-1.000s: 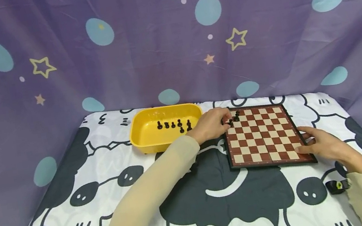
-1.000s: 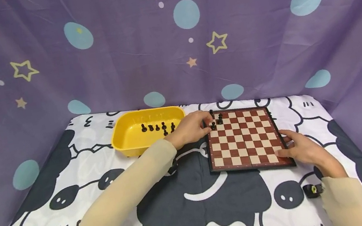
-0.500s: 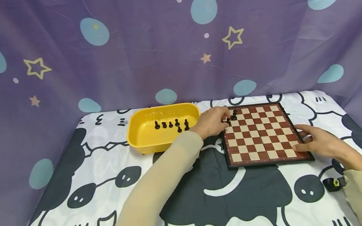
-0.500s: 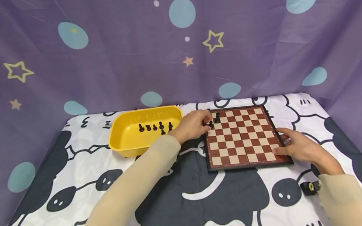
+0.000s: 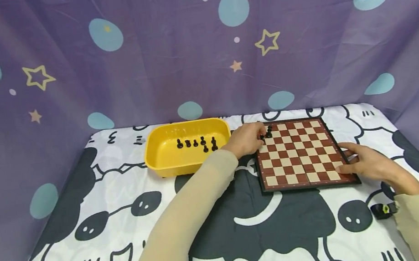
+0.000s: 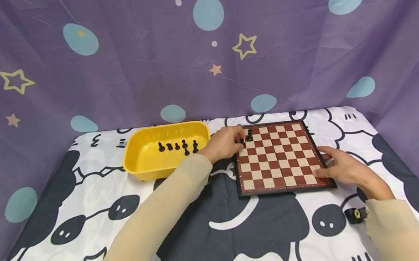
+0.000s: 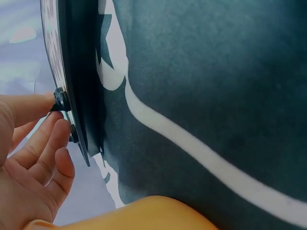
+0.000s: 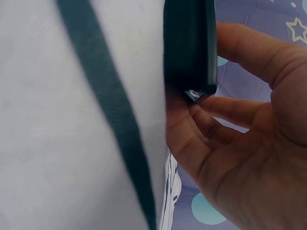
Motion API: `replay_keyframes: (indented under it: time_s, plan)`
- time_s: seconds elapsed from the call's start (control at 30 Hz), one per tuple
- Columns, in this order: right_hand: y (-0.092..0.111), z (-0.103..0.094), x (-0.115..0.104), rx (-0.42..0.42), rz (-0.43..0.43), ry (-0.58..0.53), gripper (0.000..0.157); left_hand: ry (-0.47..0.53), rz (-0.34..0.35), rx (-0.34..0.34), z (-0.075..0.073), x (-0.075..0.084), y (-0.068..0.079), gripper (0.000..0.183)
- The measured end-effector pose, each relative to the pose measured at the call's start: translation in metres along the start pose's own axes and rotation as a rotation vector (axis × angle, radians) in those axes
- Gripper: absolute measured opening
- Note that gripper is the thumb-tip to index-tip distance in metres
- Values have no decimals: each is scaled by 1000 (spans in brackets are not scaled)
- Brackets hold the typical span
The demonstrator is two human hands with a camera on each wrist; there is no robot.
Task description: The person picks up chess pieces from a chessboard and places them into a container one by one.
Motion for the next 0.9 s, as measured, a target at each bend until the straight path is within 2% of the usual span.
replay_keyframes:
  time_s: [0.3, 0.9]
  plan:
    - [0, 0, 1, -3, -2, -15, 90, -5, -19, 3, 2, 1, -4, 16]
    - [0, -1, 0, -6, 14, -16, 91, -21, -8, 25, 6, 1, -7, 17]
Point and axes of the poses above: each hand's wrist, its own y-axis away from the middle knuckle, its own z-axis out of the palm, x = y × z, the point moved 1 cm from there along -y, towards the middle knuckle, and after that the axes turned 7 degrees about -z, right-handed, at the moved point
